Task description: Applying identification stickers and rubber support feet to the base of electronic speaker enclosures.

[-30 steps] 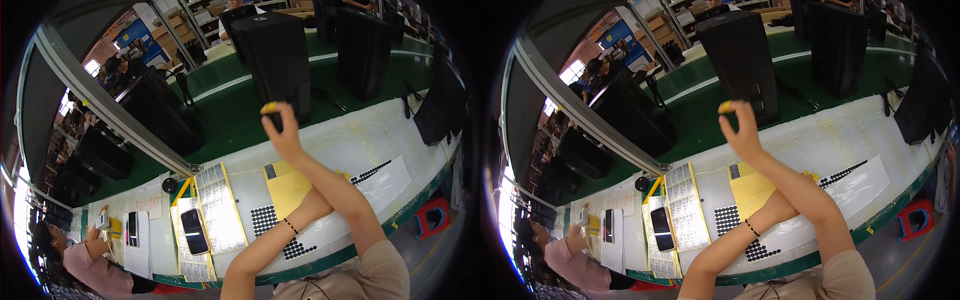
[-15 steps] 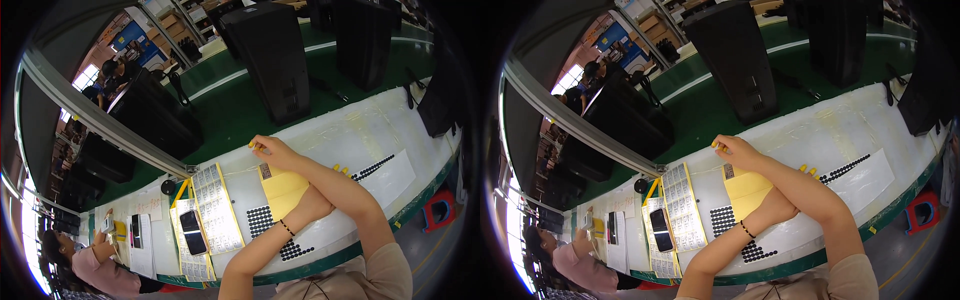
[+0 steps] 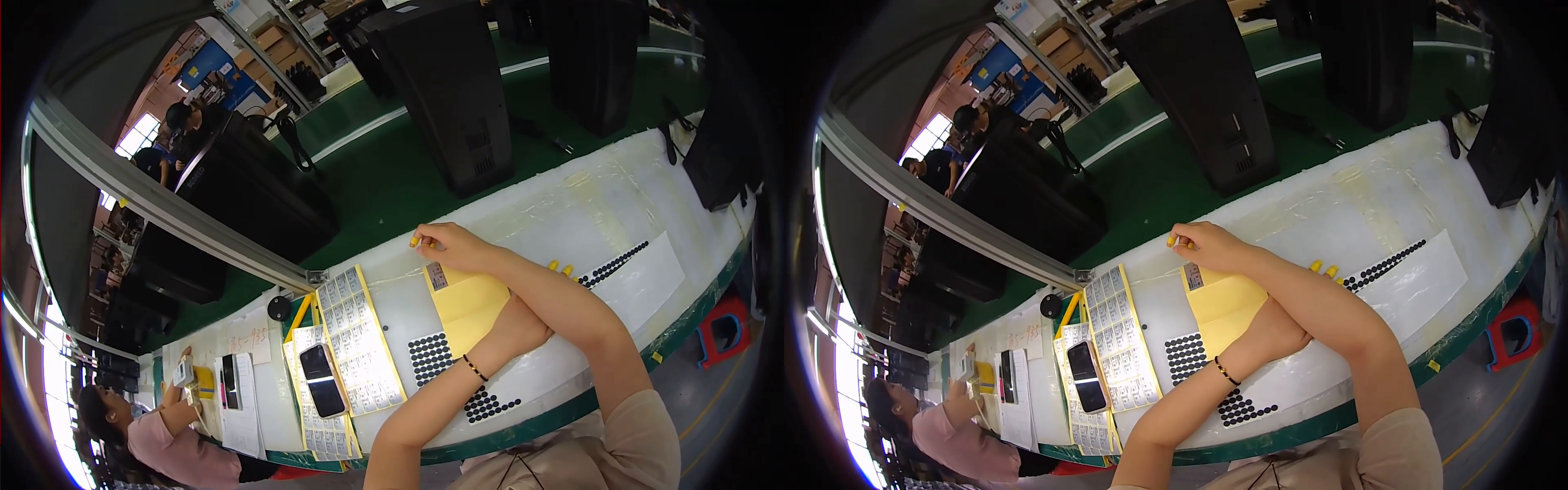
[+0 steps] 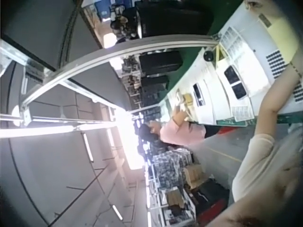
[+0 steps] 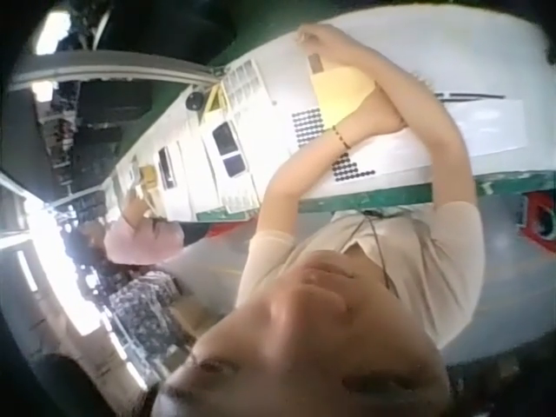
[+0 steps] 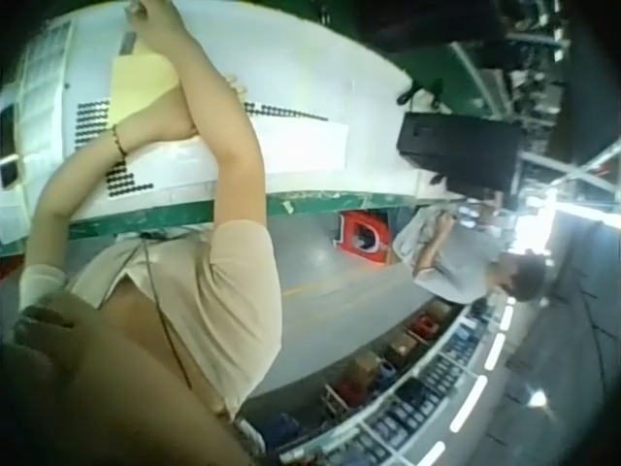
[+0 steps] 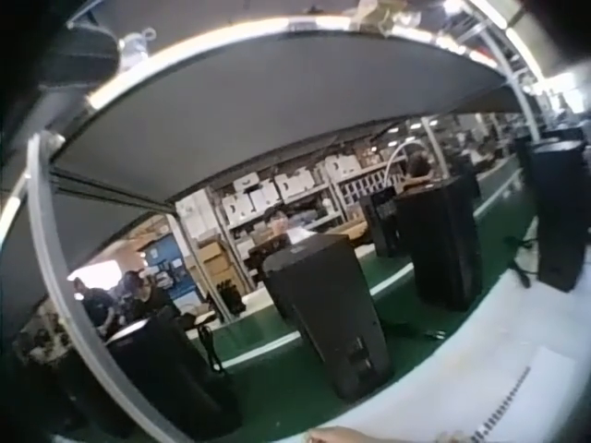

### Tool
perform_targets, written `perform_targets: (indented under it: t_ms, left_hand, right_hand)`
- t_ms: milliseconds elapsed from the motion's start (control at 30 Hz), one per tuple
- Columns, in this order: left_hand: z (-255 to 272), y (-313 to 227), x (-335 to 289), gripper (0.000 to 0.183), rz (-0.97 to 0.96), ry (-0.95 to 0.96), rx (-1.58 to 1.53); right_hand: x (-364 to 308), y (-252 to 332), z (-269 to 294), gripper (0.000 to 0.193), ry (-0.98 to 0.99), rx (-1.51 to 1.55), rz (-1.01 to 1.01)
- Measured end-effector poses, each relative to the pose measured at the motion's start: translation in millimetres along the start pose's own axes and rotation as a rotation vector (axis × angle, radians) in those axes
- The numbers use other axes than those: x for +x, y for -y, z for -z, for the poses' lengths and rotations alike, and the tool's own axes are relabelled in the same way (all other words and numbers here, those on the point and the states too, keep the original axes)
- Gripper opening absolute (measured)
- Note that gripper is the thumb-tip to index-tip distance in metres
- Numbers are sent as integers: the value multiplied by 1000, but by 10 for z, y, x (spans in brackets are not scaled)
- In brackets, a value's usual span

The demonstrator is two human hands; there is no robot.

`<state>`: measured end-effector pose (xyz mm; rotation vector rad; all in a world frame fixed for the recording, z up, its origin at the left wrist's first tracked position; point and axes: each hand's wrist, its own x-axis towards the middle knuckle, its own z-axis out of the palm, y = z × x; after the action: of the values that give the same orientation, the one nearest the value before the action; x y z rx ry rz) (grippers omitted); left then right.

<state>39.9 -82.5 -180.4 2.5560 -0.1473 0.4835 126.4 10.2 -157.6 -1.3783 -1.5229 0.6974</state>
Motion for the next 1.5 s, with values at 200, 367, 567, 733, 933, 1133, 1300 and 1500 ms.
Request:
perform_targets:
  t_ms: [200,367,567,733,933,1133,1300,1500]
  left_hand:
    - [4,-1,-3,46,14,20,-11]
    - [-2,-11,3,46,-20,-13,26]
    - [27,-37,24,46,39,6,-41]
    - [22,-30,11,43,13,-12,11]
    - [4,-36,14,41,17,-34,-4]
    - [31,-61,24,42,26,-36,-2]
    - [112,-110,58,44,24,-16,-16]
    - [184,-158,87,45,50,111,41]
  right_hand:
    - [-12,-29,-2,17,38,-43,-13]
    - [-19,-42,9,18,40,-49,-14]
    - [-21,-36,6,18,43,-68,-16]
    - [-25,3,16,18,48,-76,-46]
    - [-28,-12,18,19,63,-83,-63]
    - [-17,-49,-5,21,64,-77,-53]
    - [-16,-47,-6,22,78,-65,-68]
    - [-34,1,30,21,88,-85,-63]
